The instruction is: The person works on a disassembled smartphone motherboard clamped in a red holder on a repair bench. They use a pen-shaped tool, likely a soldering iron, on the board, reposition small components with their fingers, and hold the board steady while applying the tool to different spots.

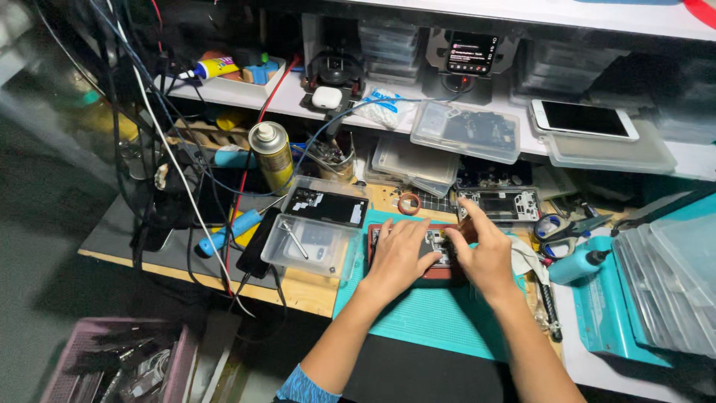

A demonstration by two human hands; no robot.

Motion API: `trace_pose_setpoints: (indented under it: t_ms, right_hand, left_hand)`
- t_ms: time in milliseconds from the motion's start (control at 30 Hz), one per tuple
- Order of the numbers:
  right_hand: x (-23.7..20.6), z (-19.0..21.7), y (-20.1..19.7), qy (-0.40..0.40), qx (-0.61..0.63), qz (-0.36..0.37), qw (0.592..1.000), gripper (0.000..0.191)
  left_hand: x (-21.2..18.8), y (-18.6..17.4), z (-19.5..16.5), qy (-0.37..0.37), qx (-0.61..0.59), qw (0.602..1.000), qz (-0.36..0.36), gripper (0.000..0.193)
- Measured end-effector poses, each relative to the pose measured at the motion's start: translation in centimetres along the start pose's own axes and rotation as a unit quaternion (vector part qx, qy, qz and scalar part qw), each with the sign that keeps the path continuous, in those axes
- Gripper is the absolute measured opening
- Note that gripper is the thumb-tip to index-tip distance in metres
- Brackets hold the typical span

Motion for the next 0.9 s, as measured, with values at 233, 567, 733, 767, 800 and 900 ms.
trace_pose_setpoints:
  t_ms: [233, 567, 733, 767, 800, 900]
  right_hand:
    - [0.0, 0.7, 0.1, -0.034, 0.020, 0.028, 0.999, 0.064]
    - [-0.1, 0.5, 0.0, -0.032, 0.014, 0.014, 0.999, 0.060]
    - [0.3, 0.3, -0.2, -0.016, 0.012, 0.002, 1.000, 0.054]
    - [0.3, 0.6, -0.2, -0.035, 0.024, 0.009, 0.999, 0.054]
    - [0.3, 0.9, -0.2, -0.053, 0.037, 0.016, 0.998, 0.054]
    - [0.2, 0.9, 0.0, -0.045, 0.025, 0.026, 0.998, 0.056]
  left_hand:
    - [0.6, 0.6, -0.5, 0.005, 0.012, 1.000, 0.011, 0.063]
    - [1.2, 1.1, -0.2, -0.015, 0.019, 0.999, 0.036, 0.063]
    - [1.4, 1.1, -0.1, -0.016, 0.015, 0.999, 0.040, 0.062]
    - [1.4, 1.1, -0.1, -0.017, 0.017, 0.999, 0.042, 0.062]
    - [1.3, 1.1, -0.1, -0.018, 0.019, 0.999, 0.043, 0.061]
    - [1.4, 1.1, -0.1, -0.019, 0.022, 0.999, 0.046, 0.062]
Point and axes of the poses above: each hand's wrist, its own x-axis towards the middle knuckle, its own y-axis out of the palm, z = x × y, the point moved 9 cm from there along x, towards the middle knuckle, and after that the axes turned 2 degrees about y, right-handed, at the moved point
